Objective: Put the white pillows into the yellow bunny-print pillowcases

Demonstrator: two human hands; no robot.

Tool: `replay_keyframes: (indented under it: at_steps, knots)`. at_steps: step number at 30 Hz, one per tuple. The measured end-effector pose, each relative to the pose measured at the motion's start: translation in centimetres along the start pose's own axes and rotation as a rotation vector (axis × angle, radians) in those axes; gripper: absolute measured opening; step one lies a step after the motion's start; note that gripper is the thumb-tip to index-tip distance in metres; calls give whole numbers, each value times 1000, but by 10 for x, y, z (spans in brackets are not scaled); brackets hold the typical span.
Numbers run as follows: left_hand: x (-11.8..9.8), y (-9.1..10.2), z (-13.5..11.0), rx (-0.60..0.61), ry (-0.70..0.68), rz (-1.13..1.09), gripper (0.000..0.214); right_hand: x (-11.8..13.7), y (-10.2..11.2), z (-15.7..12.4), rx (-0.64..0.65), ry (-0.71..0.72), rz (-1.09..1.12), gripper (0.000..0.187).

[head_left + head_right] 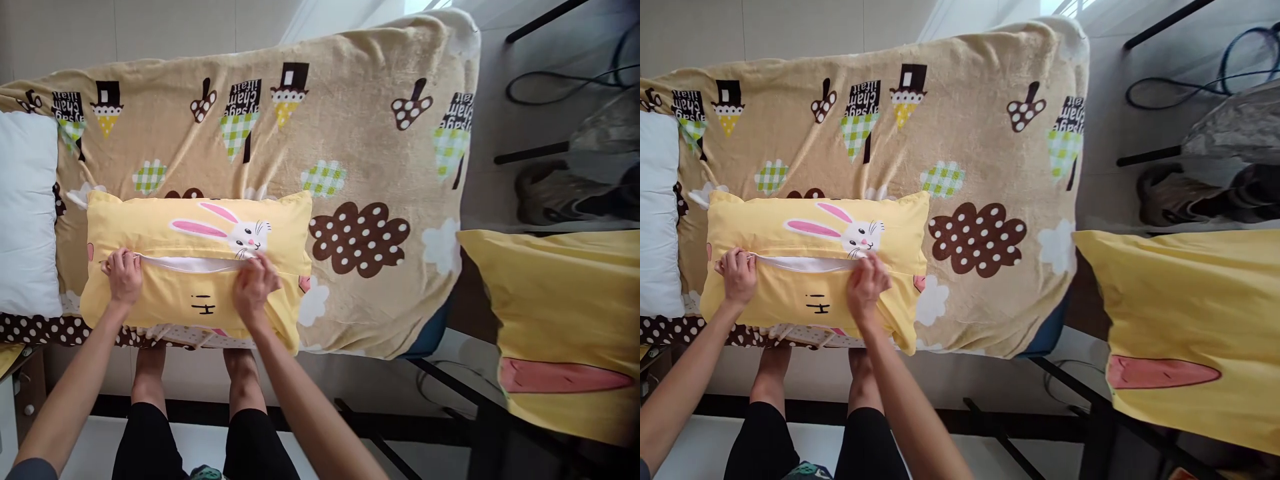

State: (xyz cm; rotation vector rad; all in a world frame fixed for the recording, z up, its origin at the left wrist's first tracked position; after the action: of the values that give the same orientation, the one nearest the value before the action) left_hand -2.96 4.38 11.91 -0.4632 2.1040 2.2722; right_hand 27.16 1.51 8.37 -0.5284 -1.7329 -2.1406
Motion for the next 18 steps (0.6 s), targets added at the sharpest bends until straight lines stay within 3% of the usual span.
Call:
replay_keyframes:
  at_steps: [2,4,5,7,9,12,14,16,18]
  knots:
    - [-26,-8,-12,-31,-32,-36,35,53,-19,-10,57,98,20,43]
    - [-48,-28,-21,63,-167,-65,45,93,-44,-18,217,263,57,53]
    - [-51,-37,-25,122,-226,-65,49,101,-54,-22,301,342,68,55]
    - [-35,-49,-30,203,-275,-53,51,86,-60,-33,416,467,67,55]
    - [8,-48,-35,228,-229,-52,50,41,-45,-45,445,544,52,52]
    - [98,-23,-54,242,-25,-75,51,-51,-2,-70,538,528,54,47]
    - [158,-5,-72,298,173,-98,54,-116,33,-81,567,313,75,39]
    - [210,6,-85,374,464,-95,57,-177,65,-85,498,-70,113,35]
    - [238,10,-80,388,733,-172,64,-218,82,-86,385,-484,206,44]
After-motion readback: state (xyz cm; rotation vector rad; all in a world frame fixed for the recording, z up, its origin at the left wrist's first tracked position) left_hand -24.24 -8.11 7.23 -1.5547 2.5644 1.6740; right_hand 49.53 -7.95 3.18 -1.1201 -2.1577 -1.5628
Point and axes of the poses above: each hand's wrist, its own z-axis towards the middle knuckle, its own y-axis out of the back of the hand, x = y × z, the point moved 8 cm from there along z, towards the middle knuckle, and after that the axes turned 9 degrees about y, right-handed, at the moved point
